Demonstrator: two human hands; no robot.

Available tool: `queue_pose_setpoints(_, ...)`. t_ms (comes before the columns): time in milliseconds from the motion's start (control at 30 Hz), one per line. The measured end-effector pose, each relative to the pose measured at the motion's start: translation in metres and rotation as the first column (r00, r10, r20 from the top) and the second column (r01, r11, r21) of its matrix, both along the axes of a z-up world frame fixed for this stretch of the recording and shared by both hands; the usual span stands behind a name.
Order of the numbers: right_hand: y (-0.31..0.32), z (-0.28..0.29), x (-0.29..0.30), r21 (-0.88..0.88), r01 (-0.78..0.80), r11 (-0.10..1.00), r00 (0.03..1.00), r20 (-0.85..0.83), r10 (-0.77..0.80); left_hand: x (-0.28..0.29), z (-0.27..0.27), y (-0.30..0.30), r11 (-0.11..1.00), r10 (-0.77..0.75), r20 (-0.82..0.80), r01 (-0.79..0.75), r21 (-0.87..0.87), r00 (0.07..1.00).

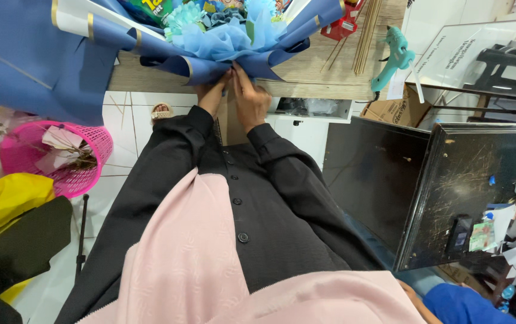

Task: The person wraps a gift bouquet containing snacks and artificial flowers using blue and white paper, cutting the paper with scissors and securing it with tape while another person assists by holding the bouquet.

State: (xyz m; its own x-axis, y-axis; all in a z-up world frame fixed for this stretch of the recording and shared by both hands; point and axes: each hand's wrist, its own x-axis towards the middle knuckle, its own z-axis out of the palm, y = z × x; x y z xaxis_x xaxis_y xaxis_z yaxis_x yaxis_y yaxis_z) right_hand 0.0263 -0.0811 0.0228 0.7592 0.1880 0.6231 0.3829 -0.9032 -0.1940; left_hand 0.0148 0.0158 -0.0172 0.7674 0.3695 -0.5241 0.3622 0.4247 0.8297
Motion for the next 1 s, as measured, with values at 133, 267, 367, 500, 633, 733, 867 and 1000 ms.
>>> queue_pose_setpoints(133,0.002,0.001,0.013,0.066,-0.029,0.997,0.997,-0.066,0.033,0.002,0.0,0.005,0.998,-0.044,-0.014,0.044,-0.035,0.999)
queue_pose_setpoints(267,0.003,0.0,0.016,-0.019,0.002,1.0,1.0,-0.027,-0.003,-0.005,0.003,0.003,0.999,-0.007,-0.04,0.005,-0.047,0.999)
queue_pose_setpoints(367,-0.002,-0.003,0.016,-0.09,-0.051,0.995,0.999,-0.022,0.049,-0.009,0.005,0.004,0.997,0.014,-0.007,-0.014,-0.078,1.0)
queue_pose_setpoints(500,-0.013,-0.006,0.025,-0.241,-0.116,0.964,0.993,-0.025,0.113,-0.01,0.008,0.007,0.996,-0.016,0.085,0.024,-0.09,0.996)
queue_pose_setpoints(633,-0.015,0.002,0.028,-0.261,-0.162,0.952,0.987,-0.034,0.158,-0.002,0.008,0.013,0.995,-0.092,0.094,0.089,0.041,0.991)
queue_pose_setpoints(733,-0.008,0.011,0.021,-0.254,-0.103,0.962,0.991,0.061,0.122,0.001,0.005,0.011,0.996,-0.021,0.106,0.011,0.089,0.994)
queue_pose_setpoints(867,-0.007,0.003,0.02,-0.046,-0.131,0.99,0.988,0.083,0.134,-0.004,0.005,0.005,0.998,-0.067,0.105,0.066,0.014,0.992)
queue_pose_setpoints(1000,-0.012,0.003,0.018,-0.003,-0.196,0.981,0.979,0.052,0.195,-0.005,0.003,0.007,1.0,-0.009,0.072,0.009,-0.002,0.997)
